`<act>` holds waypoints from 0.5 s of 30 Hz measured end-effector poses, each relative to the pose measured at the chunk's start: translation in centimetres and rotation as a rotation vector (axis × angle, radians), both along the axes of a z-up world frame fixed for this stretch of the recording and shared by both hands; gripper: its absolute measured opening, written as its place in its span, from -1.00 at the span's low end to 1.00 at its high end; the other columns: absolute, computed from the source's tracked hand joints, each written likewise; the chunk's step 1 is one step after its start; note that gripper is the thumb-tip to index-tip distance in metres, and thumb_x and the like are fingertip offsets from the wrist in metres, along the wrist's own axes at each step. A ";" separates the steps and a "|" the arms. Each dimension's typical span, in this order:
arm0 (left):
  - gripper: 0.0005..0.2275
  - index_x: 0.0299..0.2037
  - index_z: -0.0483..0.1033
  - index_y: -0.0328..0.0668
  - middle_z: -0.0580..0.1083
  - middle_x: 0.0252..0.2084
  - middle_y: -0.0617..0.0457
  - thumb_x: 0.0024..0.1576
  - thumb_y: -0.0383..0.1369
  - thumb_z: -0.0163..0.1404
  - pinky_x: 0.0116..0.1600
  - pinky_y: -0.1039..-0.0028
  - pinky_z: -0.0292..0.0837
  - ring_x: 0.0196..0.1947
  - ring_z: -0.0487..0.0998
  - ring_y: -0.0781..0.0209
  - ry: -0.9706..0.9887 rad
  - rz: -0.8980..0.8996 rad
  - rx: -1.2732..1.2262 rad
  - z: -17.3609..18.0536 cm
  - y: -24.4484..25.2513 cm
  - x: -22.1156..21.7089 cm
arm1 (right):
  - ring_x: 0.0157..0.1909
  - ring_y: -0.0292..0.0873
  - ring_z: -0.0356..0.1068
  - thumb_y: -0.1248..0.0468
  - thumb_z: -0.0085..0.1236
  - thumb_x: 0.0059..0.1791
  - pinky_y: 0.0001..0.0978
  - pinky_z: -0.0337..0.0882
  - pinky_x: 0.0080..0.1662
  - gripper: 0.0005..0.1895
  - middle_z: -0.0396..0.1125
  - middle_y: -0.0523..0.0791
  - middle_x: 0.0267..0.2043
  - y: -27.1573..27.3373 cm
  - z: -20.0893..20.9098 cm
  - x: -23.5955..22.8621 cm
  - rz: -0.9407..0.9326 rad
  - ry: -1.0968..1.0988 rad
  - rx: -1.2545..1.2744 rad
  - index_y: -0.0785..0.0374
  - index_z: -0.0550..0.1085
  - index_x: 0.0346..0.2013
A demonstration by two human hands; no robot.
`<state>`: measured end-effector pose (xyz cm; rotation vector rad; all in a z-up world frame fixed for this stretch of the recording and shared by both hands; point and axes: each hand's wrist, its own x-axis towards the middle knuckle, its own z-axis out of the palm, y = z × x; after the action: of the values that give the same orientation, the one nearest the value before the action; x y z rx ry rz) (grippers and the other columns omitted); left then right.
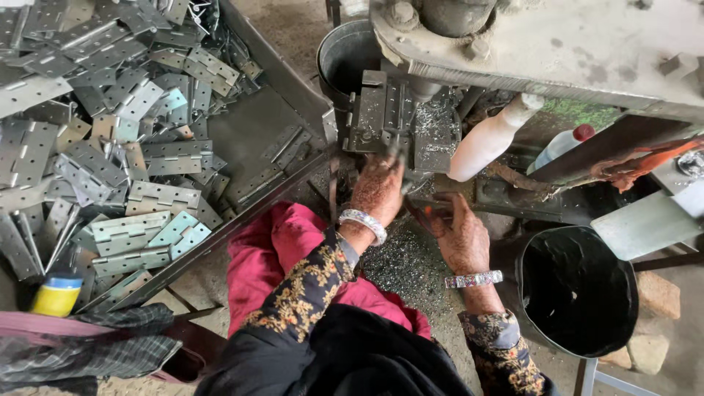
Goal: The person sits on the floor and repeatedly picks up metal hinge pieces from a bin, places them into a press machine, and operates the lever to process them. The processed pieces fall into a collection area below.
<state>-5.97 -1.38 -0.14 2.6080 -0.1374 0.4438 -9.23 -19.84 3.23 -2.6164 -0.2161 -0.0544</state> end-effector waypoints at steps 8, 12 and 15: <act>-0.57 0.08 0.52 -0.37 0.19 0.46 -0.16 0.23 -0.14 -0.13 0.54 0.08 -0.27 0.48 0.09 -0.09 0.082 0.146 0.328 -0.3 0.6 2.6 | -0.11 0.17 0.52 -0.11 0.11 0.00 0.07 0.45 -0.13 -0.48 0.56 -0.03 -0.16 -0.8 -2.2 1.0 0.119 0.133 -0.043 0.02 0.37 0.16; -0.55 0.16 0.51 -0.41 0.23 0.45 -0.19 0.25 -0.15 -0.11 0.55 0.11 -0.28 0.47 0.10 -0.10 0.032 0.183 0.408 0.2 0.6 4.0 | -0.16 0.24 0.53 -0.09 0.16 -0.06 0.06 0.50 -0.17 -0.30 0.49 0.16 -0.20 -2.0 -7.7 -0.4 0.078 0.159 -0.161 0.23 0.29 0.25; -0.58 0.12 0.51 -0.37 0.23 0.44 -0.19 0.23 -0.16 -0.12 0.53 0.10 -0.28 0.49 0.09 -0.10 0.030 0.185 0.355 -0.1 0.5 3.8 | -0.20 0.24 0.54 -0.10 0.19 -0.11 0.04 0.53 -0.18 -0.26 0.48 0.20 -0.23 -1.7 -11.5 -3.1 0.075 0.242 -0.072 0.29 0.31 0.20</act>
<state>-2.14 -0.90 -0.27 2.9902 0.0409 0.4813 -12.33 -21.55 -8.31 -2.6531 -0.2334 0.2988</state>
